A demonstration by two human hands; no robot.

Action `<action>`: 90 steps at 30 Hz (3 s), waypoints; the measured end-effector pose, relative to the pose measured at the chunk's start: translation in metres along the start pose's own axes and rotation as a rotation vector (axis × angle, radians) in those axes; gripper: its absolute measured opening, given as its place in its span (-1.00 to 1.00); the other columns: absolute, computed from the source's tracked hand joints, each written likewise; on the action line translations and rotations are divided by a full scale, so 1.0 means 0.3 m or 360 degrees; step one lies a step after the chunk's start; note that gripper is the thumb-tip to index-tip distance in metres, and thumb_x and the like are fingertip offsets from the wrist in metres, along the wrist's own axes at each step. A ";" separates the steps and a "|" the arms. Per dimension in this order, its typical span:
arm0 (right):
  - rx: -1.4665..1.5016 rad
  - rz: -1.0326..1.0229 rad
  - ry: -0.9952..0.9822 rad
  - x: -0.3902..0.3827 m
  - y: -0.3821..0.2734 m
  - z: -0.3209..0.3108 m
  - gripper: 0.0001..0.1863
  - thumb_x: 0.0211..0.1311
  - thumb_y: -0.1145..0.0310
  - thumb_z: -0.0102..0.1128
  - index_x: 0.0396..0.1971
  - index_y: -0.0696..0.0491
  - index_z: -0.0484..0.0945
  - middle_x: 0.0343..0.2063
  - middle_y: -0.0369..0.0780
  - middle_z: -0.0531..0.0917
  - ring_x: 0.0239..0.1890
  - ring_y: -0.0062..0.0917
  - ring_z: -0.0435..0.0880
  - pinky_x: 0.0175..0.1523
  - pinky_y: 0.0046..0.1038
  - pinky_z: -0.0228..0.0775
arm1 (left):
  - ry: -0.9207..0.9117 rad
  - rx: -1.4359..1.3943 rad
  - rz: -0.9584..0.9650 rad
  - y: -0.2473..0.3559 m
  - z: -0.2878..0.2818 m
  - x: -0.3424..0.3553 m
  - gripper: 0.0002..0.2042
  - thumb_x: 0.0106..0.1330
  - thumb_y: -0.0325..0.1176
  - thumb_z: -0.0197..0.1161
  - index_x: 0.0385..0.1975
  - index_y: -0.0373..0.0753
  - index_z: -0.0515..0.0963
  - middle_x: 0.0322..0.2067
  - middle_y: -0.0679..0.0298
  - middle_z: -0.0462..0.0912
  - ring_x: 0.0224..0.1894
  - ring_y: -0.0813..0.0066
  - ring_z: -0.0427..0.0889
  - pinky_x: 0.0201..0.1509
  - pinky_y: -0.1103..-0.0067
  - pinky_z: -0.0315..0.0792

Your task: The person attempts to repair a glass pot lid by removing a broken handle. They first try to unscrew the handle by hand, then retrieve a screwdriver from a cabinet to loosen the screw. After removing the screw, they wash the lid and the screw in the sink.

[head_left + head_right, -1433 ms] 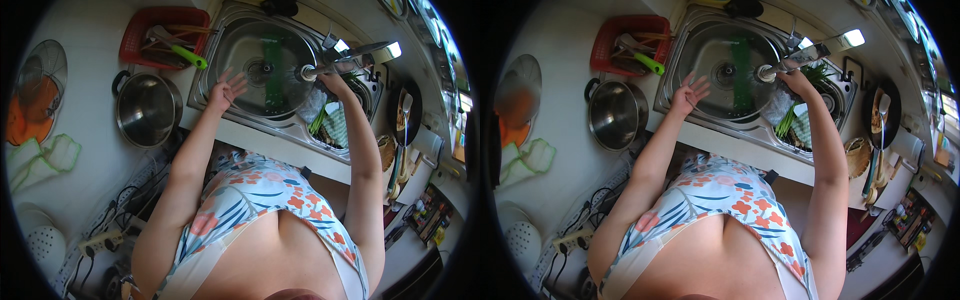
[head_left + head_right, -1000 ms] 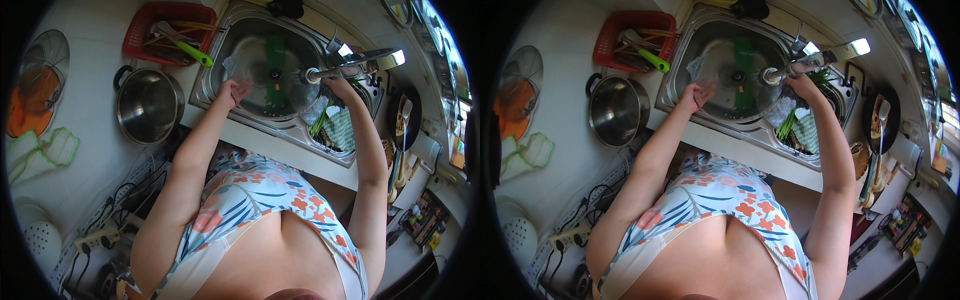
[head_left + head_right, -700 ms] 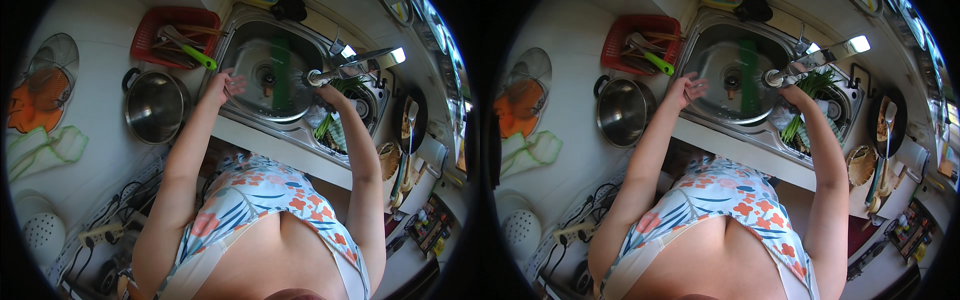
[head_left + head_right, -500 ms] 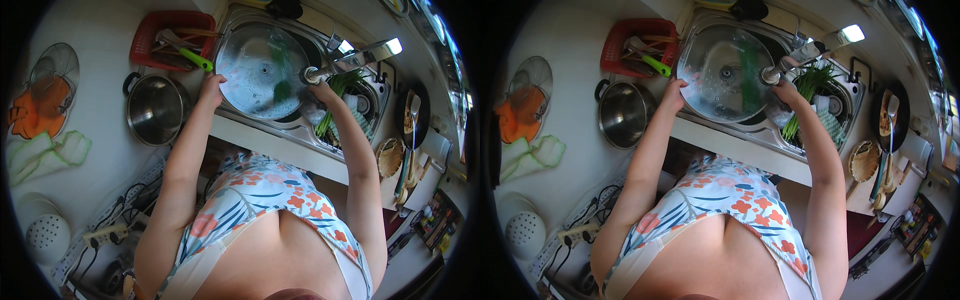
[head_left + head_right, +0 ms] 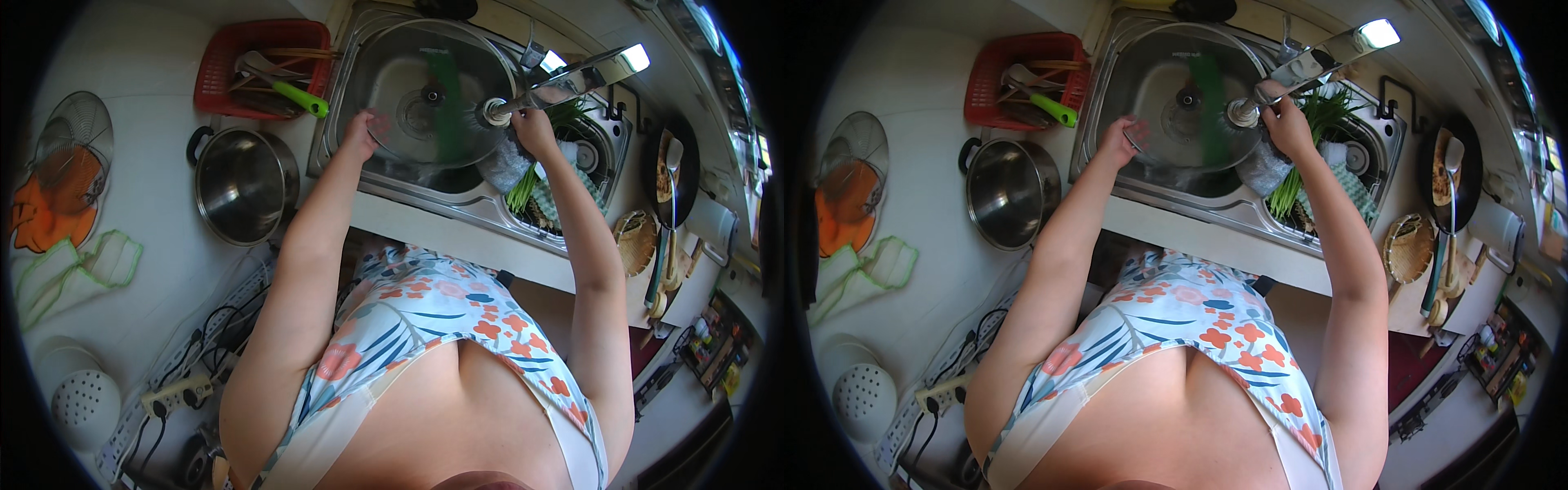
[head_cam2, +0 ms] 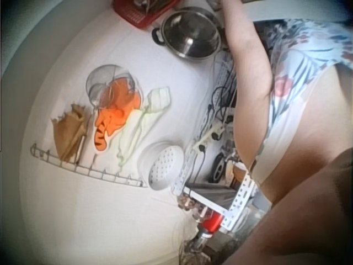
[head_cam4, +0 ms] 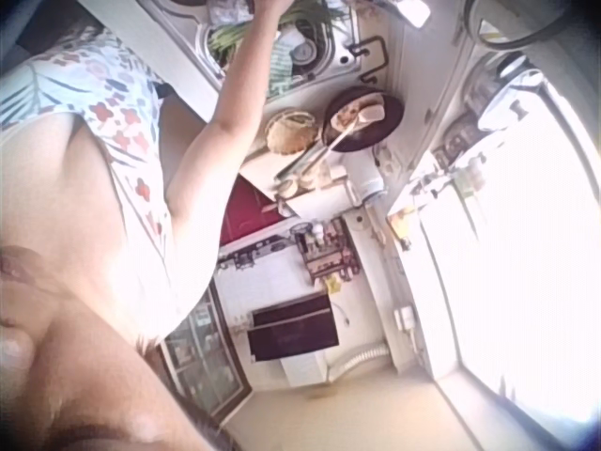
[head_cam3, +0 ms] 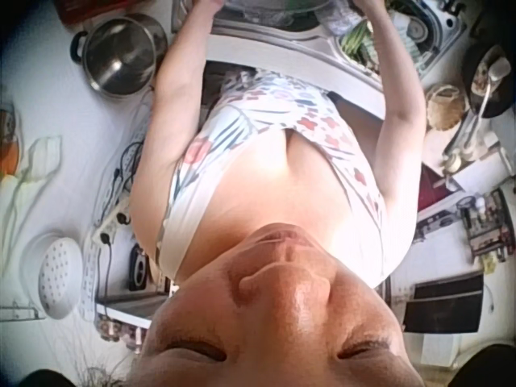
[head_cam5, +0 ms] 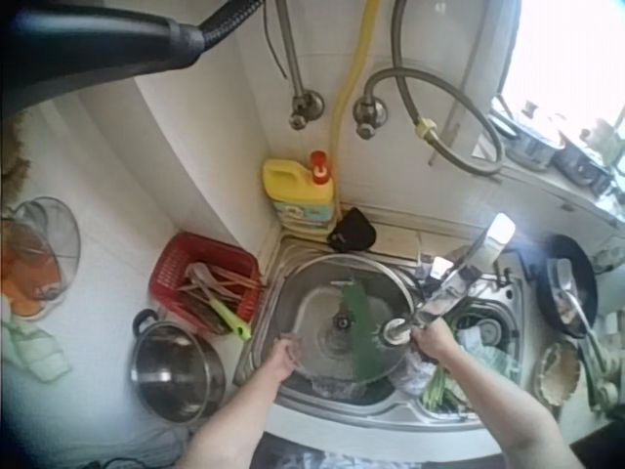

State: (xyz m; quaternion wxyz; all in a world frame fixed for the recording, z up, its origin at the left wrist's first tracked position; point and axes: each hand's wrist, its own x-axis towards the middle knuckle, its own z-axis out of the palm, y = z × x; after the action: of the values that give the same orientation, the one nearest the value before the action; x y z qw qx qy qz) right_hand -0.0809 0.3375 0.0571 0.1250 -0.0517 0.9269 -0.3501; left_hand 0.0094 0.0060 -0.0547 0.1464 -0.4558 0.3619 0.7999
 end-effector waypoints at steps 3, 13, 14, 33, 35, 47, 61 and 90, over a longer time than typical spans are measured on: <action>-0.0085 -0.0090 -0.0066 0.007 -0.055 -0.047 -0.72 0.07 0.32 0.10 -0.32 0.23 0.54 -0.40 0.03 0.61 -0.30 -0.13 0.58 -0.17 -0.31 0.37 | -0.0054 0.0001 -0.0213 -0.015 -0.028 0.056 -0.81 0.30 -0.27 -0.07 -0.15 -0.11 0.35 -0.25 0.17 0.59 -0.25 0.18 0.59 -0.25 0.26 0.45; -0.0018 0.0435 -0.0512 -0.015 -0.039 -0.052 -0.59 0.01 0.22 0.13 -0.32 0.33 0.55 -0.46 -0.02 0.63 -0.39 -0.30 0.61 -0.19 -0.38 0.38 | 0.0102 0.0376 -0.0132 -0.003 -0.034 0.011 -0.73 0.44 -0.14 -0.21 -0.18 -0.24 0.25 -0.38 0.04 0.59 -0.43 0.18 0.63 -0.47 0.42 0.52; -0.0062 0.0396 -0.0539 -0.018 -0.012 -0.040 -0.56 0.02 0.20 0.13 -0.35 0.36 0.55 -0.50 -0.03 0.64 -0.43 -0.35 0.61 -0.21 -0.39 0.38 | 0.0122 0.0470 -0.0085 0.030 -0.011 -0.034 -0.74 0.44 -0.16 -0.20 -0.18 -0.25 0.25 -0.39 0.04 0.59 -0.44 0.20 0.63 -0.48 0.45 0.51; 0.0359 0.0438 -0.0170 -0.135 0.057 0.196 -0.63 -0.05 0.22 0.19 -0.33 0.22 0.51 -0.45 -0.04 0.61 -0.35 -0.20 0.58 -0.19 -0.31 0.38 | 0.0072 0.0548 0.0760 0.084 -0.025 -0.195 -0.77 0.44 -0.20 -0.13 -0.10 -0.21 0.21 -0.21 0.12 0.56 -0.29 0.40 0.59 -0.31 0.52 0.53; 0.0484 0.0360 -0.0108 -0.117 0.057 0.185 -0.64 -0.05 0.24 0.19 -0.32 0.21 0.50 -0.47 -0.08 0.60 -0.38 -0.27 0.57 -0.21 -0.35 0.37 | 0.0103 0.0436 0.0709 0.071 -0.021 -0.173 -0.79 0.44 -0.21 -0.14 -0.12 -0.20 0.22 -0.24 0.11 0.56 -0.35 0.38 0.60 -0.36 0.52 0.53; 0.0905 0.0304 -0.0120 -0.094 -0.016 0.045 -0.74 -0.04 0.37 0.19 -0.36 0.23 0.50 -0.52 -0.25 0.58 -0.49 -0.59 0.50 -0.31 -0.52 0.35 | 0.0015 0.0110 0.0216 0.009 0.000 -0.036 -0.85 0.40 -0.32 -0.08 -0.16 -0.20 0.20 -0.29 0.06 0.53 -0.33 0.19 0.62 -0.32 0.33 0.58; 0.1596 0.0861 -0.0244 -0.094 -0.137 0.229 -0.80 0.13 0.42 0.12 -0.25 0.17 0.45 -0.46 -0.17 0.58 -0.53 -0.49 0.58 -0.56 -0.49 0.43 | -0.0026 0.2527 0.1241 -0.079 0.017 -0.112 -0.60 0.28 -0.31 0.12 0.13 -0.18 0.34 0.14 -0.12 0.30 0.19 0.00 0.29 0.20 0.29 0.25; 0.0587 -0.0261 -0.0170 -0.097 -0.361 0.007 -0.60 0.27 0.10 0.05 0.05 -0.07 0.46 -0.38 -0.10 0.65 -0.36 -0.42 0.63 -0.26 -0.47 0.41 | -0.0587 0.1011 0.0429 0.222 0.252 -0.224 -0.68 0.40 -0.21 -0.04 0.02 -0.26 0.38 -0.01 0.18 0.54 -0.02 0.37 0.57 -0.06 0.47 0.51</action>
State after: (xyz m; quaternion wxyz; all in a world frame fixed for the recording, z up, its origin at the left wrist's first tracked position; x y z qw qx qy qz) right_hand -0.0515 0.2602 0.1330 0.1524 -0.1218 0.8318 -0.5197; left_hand -0.0388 0.0202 0.0555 0.2363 -0.1847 0.6159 0.7285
